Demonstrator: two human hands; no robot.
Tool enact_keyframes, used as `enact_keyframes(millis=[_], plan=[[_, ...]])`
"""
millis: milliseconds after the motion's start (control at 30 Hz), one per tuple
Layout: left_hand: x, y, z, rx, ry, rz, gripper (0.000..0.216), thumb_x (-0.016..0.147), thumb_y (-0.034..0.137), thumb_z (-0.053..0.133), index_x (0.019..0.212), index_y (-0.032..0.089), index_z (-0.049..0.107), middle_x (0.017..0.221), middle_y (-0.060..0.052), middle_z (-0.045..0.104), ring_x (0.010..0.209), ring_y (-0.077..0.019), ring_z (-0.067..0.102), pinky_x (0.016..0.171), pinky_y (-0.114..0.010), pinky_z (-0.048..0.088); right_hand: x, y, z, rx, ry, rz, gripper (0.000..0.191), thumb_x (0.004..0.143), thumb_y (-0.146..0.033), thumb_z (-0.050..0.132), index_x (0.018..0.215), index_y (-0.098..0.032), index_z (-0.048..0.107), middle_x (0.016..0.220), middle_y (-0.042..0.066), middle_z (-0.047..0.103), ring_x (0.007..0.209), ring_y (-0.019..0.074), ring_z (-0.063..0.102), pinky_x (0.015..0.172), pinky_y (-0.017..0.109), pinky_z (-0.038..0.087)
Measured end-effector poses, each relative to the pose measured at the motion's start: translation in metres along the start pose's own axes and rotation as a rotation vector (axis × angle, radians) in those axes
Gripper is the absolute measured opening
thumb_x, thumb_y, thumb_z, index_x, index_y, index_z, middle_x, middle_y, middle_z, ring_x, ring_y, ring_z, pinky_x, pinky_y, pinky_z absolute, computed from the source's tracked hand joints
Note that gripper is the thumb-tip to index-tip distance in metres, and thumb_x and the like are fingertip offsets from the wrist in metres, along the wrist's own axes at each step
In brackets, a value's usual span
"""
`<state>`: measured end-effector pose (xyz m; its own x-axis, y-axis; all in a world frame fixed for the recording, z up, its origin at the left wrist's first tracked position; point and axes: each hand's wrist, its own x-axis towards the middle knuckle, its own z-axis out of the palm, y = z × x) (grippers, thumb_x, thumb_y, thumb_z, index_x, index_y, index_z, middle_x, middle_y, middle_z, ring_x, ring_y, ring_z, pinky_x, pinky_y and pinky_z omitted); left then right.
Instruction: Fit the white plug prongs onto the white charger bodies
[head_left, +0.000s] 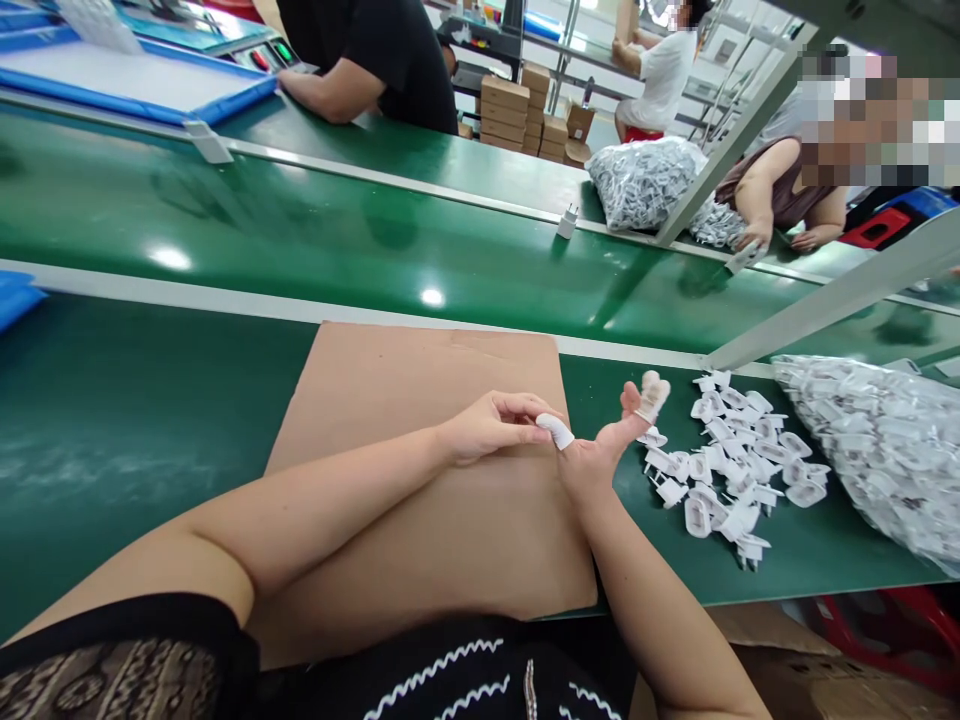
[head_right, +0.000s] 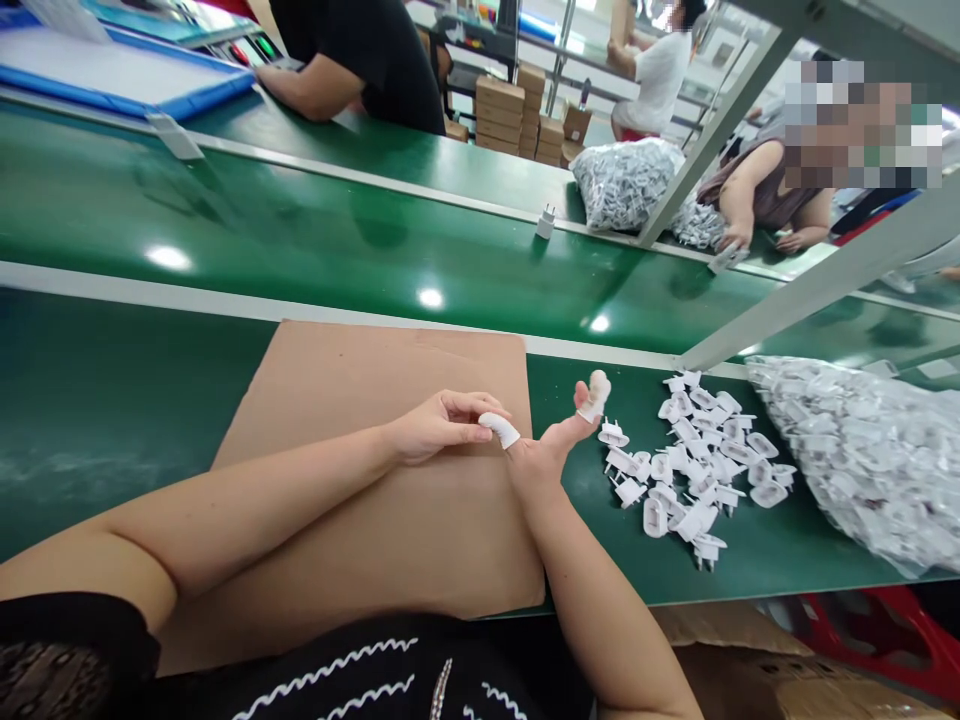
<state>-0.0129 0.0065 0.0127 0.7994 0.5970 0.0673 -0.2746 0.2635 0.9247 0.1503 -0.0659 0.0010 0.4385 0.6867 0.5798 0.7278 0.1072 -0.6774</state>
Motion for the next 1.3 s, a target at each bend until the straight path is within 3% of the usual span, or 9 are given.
enact_keyframes(millis=[167, 333, 533, 733, 833, 967, 1067, 1167, 1300], plan=[[0.001, 0.002, -0.004, -0.152, 0.030, -0.058, 0.026, 0.071, 0.030, 0.095, 0.093, 0.023, 0.086, 0.107, -0.006, 0.073, 0.099, -0.0194, 0.065, 0.093, -0.032, 0.051, 0.005, 0.003, -0.006, -0.105, 0.105, -0.059, 0.134, 0.074, -0.077, 0.075, 0.161, -0.019, -0.009, 0.165, 0.026, 0.002, 0.157, 0.0419, 0.010, 0.123, 0.071, 0.018], [0.002, 0.005, -0.006, -0.268, 0.039, -0.083, 0.024, 0.069, 0.032, 0.094, 0.089, 0.023, 0.086, 0.112, -0.007, 0.072, 0.102, -0.0210, 0.066, 0.096, -0.033, 0.051, 0.005, -0.004, -0.007, -0.049, 0.060, 0.002, 0.132, 0.074, -0.074, 0.078, 0.161, -0.015, -0.001, 0.164, 0.026, 0.009, 0.159, 0.0422, 0.003, 0.127, 0.070, 0.009], [0.005, 0.003, -0.007, -0.170, 0.055, -0.083, 0.032, 0.072, 0.042, 0.092, 0.097, 0.023, 0.086, 0.120, -0.010, 0.072, 0.107, -0.0230, 0.063, 0.090, -0.031, 0.049, 0.007, -0.011, -0.007, 0.001, 0.021, 0.099, 0.131, 0.071, -0.068, 0.084, 0.161, -0.019, 0.003, 0.165, 0.024, 0.009, 0.159, 0.0423, 0.005, 0.130, 0.065, 0.007], [0.006, 0.002, -0.011, -0.178, 0.085, -0.059, 0.027, 0.076, 0.046, 0.089, 0.089, 0.023, 0.086, 0.119, -0.009, 0.072, 0.103, -0.0205, 0.061, 0.085, -0.029, 0.046, 0.005, -0.003, -0.006, -0.038, 0.000, 0.063, 0.122, 0.075, -0.068, 0.081, 0.160, -0.019, 0.009, 0.165, 0.025, 0.005, 0.160, 0.0414, -0.001, 0.131, 0.060, 0.003], [0.006, 0.003, -0.011, -0.159, 0.069, -0.076, 0.032, 0.076, 0.048, 0.088, 0.097, 0.023, 0.086, 0.118, -0.009, 0.073, 0.104, -0.0206, 0.060, 0.085, -0.029, 0.044, 0.005, -0.001, -0.006, -0.054, 0.008, 0.030, 0.116, 0.078, -0.065, 0.080, 0.160, -0.017, 0.012, 0.165, 0.025, 0.006, 0.160, 0.0401, -0.002, 0.131, 0.060, 0.004], [0.006, 0.002, -0.008, -0.142, -0.003, -0.171, 0.043, 0.081, 0.051, 0.084, 0.114, 0.024, 0.083, 0.114, -0.009, 0.074, 0.101, -0.0199, 0.060, 0.085, -0.029, 0.043, 0.006, -0.001, -0.006, -0.049, 0.001, 0.037, 0.119, 0.075, -0.063, 0.084, 0.160, -0.016, 0.015, 0.165, 0.027, 0.008, 0.160, 0.0418, 0.001, 0.130, 0.064, 0.006], [0.008, 0.000, -0.009, -0.143, -0.005, -0.161, 0.041, 0.085, 0.052, 0.080, 0.111, 0.021, 0.083, 0.114, -0.010, 0.074, 0.101, -0.0200, 0.061, 0.084, -0.028, 0.044, 0.007, -0.001, -0.005, -0.044, 0.004, 0.066, 0.123, 0.072, -0.067, 0.083, 0.161, -0.014, 0.016, 0.166, 0.028, 0.008, 0.159, 0.0431, 0.003, 0.126, 0.070, 0.007], [0.011, -0.003, -0.013, -0.218, 0.030, -0.103, 0.039, 0.085, 0.055, 0.078, 0.098, 0.019, 0.084, 0.112, -0.010, 0.074, 0.101, -0.0204, 0.062, 0.084, -0.028, 0.047, 0.009, -0.002, -0.006, -0.017, 0.024, 0.060, 0.114, 0.071, -0.065, 0.084, 0.158, -0.013, 0.031, 0.165, 0.026, 0.020, 0.158, 0.0425, 0.011, 0.126, 0.070, 0.011], [0.014, -0.008, -0.017, -0.351, 0.188, -0.126, 0.037, 0.082, 0.054, 0.081, 0.087, 0.018, 0.083, 0.105, -0.010, 0.076, 0.093, -0.0192, 0.064, 0.080, -0.028, 0.049, 0.013, -0.002, -0.010, 0.282, -0.164, 0.244, 0.054, 0.086, -0.058, 0.072, 0.124, -0.019, 0.071, 0.134, 0.016, 0.066, 0.134, 0.0344, 0.055, 0.120, 0.058, 0.036]])
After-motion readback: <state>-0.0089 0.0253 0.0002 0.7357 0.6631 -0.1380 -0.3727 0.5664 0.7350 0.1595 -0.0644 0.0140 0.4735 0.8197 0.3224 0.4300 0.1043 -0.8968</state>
